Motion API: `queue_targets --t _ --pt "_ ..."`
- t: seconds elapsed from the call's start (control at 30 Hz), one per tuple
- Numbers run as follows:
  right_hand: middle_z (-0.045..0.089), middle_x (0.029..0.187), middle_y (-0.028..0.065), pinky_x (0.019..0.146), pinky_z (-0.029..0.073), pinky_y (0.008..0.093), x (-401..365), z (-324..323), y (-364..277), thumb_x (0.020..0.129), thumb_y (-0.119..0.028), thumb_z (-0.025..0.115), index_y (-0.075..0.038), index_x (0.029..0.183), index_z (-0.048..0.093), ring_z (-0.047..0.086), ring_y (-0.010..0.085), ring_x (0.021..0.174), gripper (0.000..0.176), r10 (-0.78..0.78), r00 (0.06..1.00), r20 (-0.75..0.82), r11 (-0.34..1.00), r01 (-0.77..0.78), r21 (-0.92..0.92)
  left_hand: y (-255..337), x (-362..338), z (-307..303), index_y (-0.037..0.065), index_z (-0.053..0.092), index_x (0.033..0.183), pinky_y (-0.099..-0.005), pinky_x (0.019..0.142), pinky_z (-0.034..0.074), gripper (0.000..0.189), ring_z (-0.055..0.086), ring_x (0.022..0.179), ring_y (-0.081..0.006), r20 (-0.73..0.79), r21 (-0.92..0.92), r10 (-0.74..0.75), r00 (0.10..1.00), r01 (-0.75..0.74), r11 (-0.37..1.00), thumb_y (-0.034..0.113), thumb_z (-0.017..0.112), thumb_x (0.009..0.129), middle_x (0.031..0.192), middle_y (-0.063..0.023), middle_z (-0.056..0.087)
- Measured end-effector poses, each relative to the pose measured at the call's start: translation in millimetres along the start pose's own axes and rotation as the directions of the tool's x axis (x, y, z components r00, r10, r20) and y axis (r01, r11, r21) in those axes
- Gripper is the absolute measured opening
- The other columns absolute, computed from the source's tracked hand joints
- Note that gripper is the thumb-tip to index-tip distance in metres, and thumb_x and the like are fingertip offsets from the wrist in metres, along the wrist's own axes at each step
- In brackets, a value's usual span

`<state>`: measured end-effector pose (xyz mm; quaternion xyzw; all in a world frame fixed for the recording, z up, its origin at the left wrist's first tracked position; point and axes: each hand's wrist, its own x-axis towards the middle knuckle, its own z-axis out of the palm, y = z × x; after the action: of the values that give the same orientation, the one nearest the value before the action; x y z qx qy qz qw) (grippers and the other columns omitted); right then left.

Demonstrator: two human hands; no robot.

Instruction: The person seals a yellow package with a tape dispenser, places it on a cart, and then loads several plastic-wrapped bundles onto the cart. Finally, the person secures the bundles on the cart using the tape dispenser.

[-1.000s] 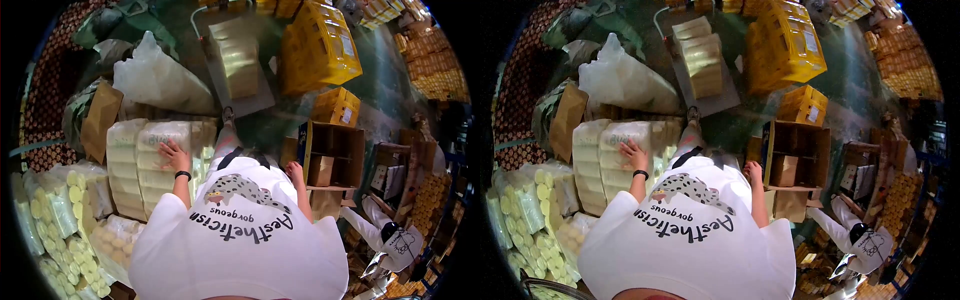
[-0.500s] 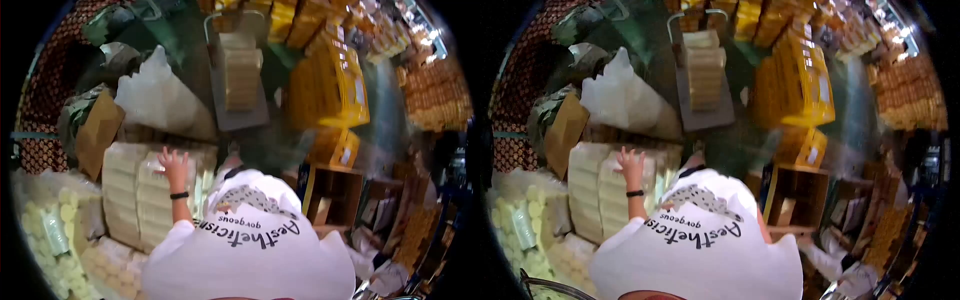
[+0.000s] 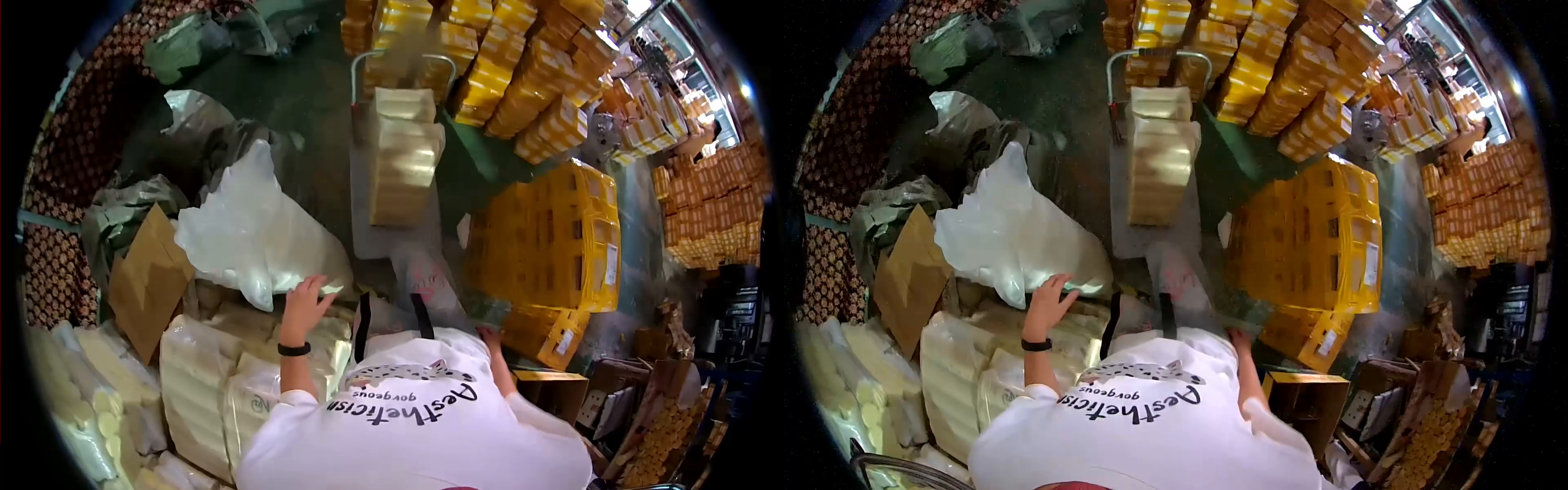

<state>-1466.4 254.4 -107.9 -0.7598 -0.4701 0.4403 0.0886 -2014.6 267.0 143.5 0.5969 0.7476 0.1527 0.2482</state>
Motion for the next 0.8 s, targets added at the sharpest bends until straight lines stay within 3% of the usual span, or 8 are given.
queue_targets --t 0.03,0.07,0.13,0.17,0.27,0.4,0.67,0.8 --pt "0.066 0.079 0.0086 0.070 0.045 0.0310 15 0 -5 0.079 -0.034 0.059 -0.006 0.093 0.067 0.056 0.0160 0.071 0.032 -0.160 0.987 0.030 0.950 0.162 -0.268 -2 -5 1 0.009 0.054 0.113 -0.0457 0.089 0.037 0.040 0.050 0.106 -0.0297 0.047 0.108 -0.019 0.999 0.014 0.994 0.033 0.058 0.081 0.118 -0.0099 0.053" --pt "0.062 0.097 0.0196 0.078 0.045 0.0432 48 3 -10 0.084 -0.031 0.048 -0.003 0.088 0.063 0.058 0.0378 0.091 0.032 0.018 0.975 0.221 0.955 0.049 -0.291 -15 -13 1 0.008 0.054 0.112 -0.0445 0.087 0.038 0.040 0.051 0.103 -0.0306 -0.121 0.153 0.003 0.993 0.016 0.988 0.031 0.059 0.080 0.113 -0.0108 0.055" --pt "0.060 0.100 0.0211 0.081 0.044 0.0457 62 -14 -34 0.082 -0.023 0.046 -0.003 0.090 0.063 0.057 0.0411 0.093 0.028 -0.262 0.919 0.294 0.780 0.380 -0.496 -21 -25 -3 0.007 0.054 0.111 -0.0432 0.084 0.040 0.039 0.052 0.100 -0.0301 -0.126 0.006 -0.175 0.977 0.177 0.984 0.031 0.060 0.080 0.109 -0.0116 0.057" --pt "0.060 0.101 0.0227 0.081 0.045 0.0464 72 -12 -39 0.080 -0.020 0.045 -0.003 0.091 0.064 0.057 0.0411 0.093 0.028 -0.307 0.901 0.307 0.762 0.426 -0.487 -29 -34 0 0.008 0.054 0.111 -0.0424 0.082 0.042 0.039 0.053 0.099 -0.0305 -0.163 0.037 -0.187 0.969 0.196 0.980 0.030 0.060 0.080 0.109 -0.0109 0.057" --pt "0.059 0.102 0.0235 0.081 0.045 0.0456 101 2 -73 0.080 -0.019 0.045 -0.002 0.095 0.063 0.057 0.0394 0.095 0.029 -0.166 0.986 0.028 0.959 0.168 -0.230 -31 -55 0 0.007 0.054 0.111 -0.0421 0.082 0.043 0.038 0.053 0.098 -0.0312 -0.125 0.134 -0.328 0.936 0.344 0.929 0.029 0.060 0.080 0.109 -0.0106 0.057" --pt "0.060 0.098 0.0197 0.075 0.045 0.0447 103 -4 -137 0.081 -0.023 0.048 -0.004 0.096 0.062 0.058 0.0335 0.089 0.028 -0.421 0.901 -0.108 0.901 0.401 -0.168 -23 -51 2 0.007 0.054 0.113 -0.0406 0.084 0.043 0.040 0.053 0.100 -0.0319 -0.088 -0.003 -0.386 0.918 0.387 0.922 0.029 0.060 0.080 0.112 -0.0116 0.056" --pt "0.057 0.078 0.0095 0.060 0.044 0.0384 170 -46 -114 0.082 -0.027 0.051 -0.010 0.086 0.061 0.056 0.0238 0.070 0.021 -0.107 0.928 0.356 0.956 0.194 -0.219 17 50 21 0.006 0.054 0.112 -0.0402 0.084 0.044 0.040 0.053 0.100 -0.0323 -0.086 -0.052 -0.259 0.962 0.255 0.965 0.032 0.058 0.082 0.110 -0.0139 0.056" --pt "0.056 0.067 0.0044 0.052 0.044 0.0353 232 -62 -126 0.083 -0.030 0.052 -0.013 0.081 0.061 0.055 0.0190 0.060 0.019 0.100 0.880 0.463 0.963 -0.204 0.178 56 139 40 0.007 0.056 0.105 -0.0417 0.078 0.045 0.034 0.055 0.093 -0.0314 -0.184 0.143 -0.095 0.978 0.122 0.982 0.030 0.059 0.081 0.103 -0.0122 0.058"
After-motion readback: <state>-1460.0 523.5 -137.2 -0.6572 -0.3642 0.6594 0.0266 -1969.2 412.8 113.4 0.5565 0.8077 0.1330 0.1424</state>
